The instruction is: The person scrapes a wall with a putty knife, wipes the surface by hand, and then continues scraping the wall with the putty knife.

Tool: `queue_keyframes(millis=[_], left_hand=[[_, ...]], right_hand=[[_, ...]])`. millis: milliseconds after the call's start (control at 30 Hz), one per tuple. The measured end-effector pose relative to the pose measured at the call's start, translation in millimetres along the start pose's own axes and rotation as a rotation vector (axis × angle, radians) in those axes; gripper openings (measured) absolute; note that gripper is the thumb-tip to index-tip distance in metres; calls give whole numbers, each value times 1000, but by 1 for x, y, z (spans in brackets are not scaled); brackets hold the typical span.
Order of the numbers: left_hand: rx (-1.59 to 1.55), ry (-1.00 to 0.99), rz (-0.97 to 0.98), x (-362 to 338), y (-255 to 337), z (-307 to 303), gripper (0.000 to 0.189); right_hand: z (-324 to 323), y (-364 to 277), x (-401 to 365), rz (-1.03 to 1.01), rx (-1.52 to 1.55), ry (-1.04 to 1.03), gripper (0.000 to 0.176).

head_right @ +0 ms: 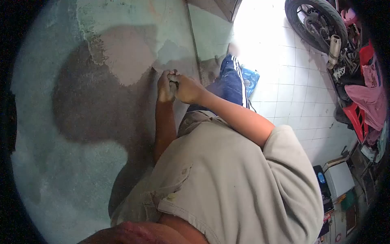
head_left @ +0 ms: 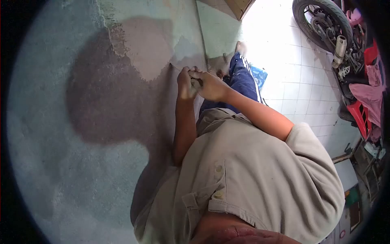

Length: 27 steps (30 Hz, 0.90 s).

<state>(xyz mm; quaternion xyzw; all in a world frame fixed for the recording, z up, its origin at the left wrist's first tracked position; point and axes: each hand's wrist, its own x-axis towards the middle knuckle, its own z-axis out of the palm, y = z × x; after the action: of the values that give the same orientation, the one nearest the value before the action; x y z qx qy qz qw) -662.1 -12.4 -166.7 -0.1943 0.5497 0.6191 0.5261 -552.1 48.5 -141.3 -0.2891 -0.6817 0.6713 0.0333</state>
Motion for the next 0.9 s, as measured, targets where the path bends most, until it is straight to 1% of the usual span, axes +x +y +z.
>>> queue_keyframes(millis=[33, 67, 100, 133, 167, 200, 233, 267, 300, 333, 367, 433, 467, 500, 567, 600, 667, 700, 767, 800, 833, 867, 900], left_hand=[[6, 3, -3, 5, 3, 0, 22], [135, -35, 63, 13, 5, -2, 22], [263, -71, 124, 19, 5, -7, 22], [274, 11, 30, 27, 7, -4, 21], [270, -5, 46, 32, 7, -1, 21], [181, -16, 1, 28, 6, -1, 21], [101, -15, -55, 22, 6, -3, 21], [109, -8, -61, 28, 7, -5, 21], [147, -45, 16, 35, 8, -5, 21], [182, -86, 94, 36, 6, -7, 21], [178, -89, 95, 34, 2, -9, 21], [152, -45, 18, 24, 6, 5, 19], [28, -55, -44, 27, 4, -2, 19], [35, -52, -52, 33, 4, -3, 19], [325, -188, 283, 36, -3, -11, 19], [321, -189, 282, 31, -4, -9, 19], [136, -33, 102, 29, 2, 9, 17], [53, 64, -5, 24, 3, 8, 16], [73, 96, -31, 52, -5, -16, 17], [73, -24, 2, 61, -5, -18, 19], [76, -149, 39, 65, -5, -18, 22], [166, -92, 24, 62, -8, -23, 25], [165, -104, 37, 57, -4, -16, 25]], right_hand=[[-1, -5, -1, 51, -46, -65, 41], [6, 11, 18, 204, -62, -148, 41], [16, 15, 10, 216, -52, -158, 41], [19, 18, 8, 115, -32, -12, 41], [13, 20, 14, -3, -21, 142, 41], [5, 14, 11, -33, -30, 87, 39], [3, 18, 21, -33, -22, 90, 39], [2, 27, 34, 7, 7, -19, 39], [4, 29, 35, 51, 40, -135, 39], [10, 30, 27, 63, 49, -141, 39], [12, 29, 22, 50, 15, -77, 38], [3, 13, 21, 8, -59, 70, 37], [-1, 6, 17, 68, -81, 8, 37], [-4, 11, 28, 75, -73, 12, 37], [-4, 27, 48, 181, 22, -238, 39], [-1, 23, 37, 183, 18, -239, 39], [-4, 11, 23, 115, -102, -12, 39], [-4, 12, 27, 119, -97, -13, 39], [-5, 20, 37, 61, 1, -107, 40], [-2, 26, 48, 38, -1, -44, 41], [3, 31, 40, 41, -2, -51, 41], [2, 35, 35, -5, -20, -10, 41], [0, 33, 31, -54, -35, 32, 41]])
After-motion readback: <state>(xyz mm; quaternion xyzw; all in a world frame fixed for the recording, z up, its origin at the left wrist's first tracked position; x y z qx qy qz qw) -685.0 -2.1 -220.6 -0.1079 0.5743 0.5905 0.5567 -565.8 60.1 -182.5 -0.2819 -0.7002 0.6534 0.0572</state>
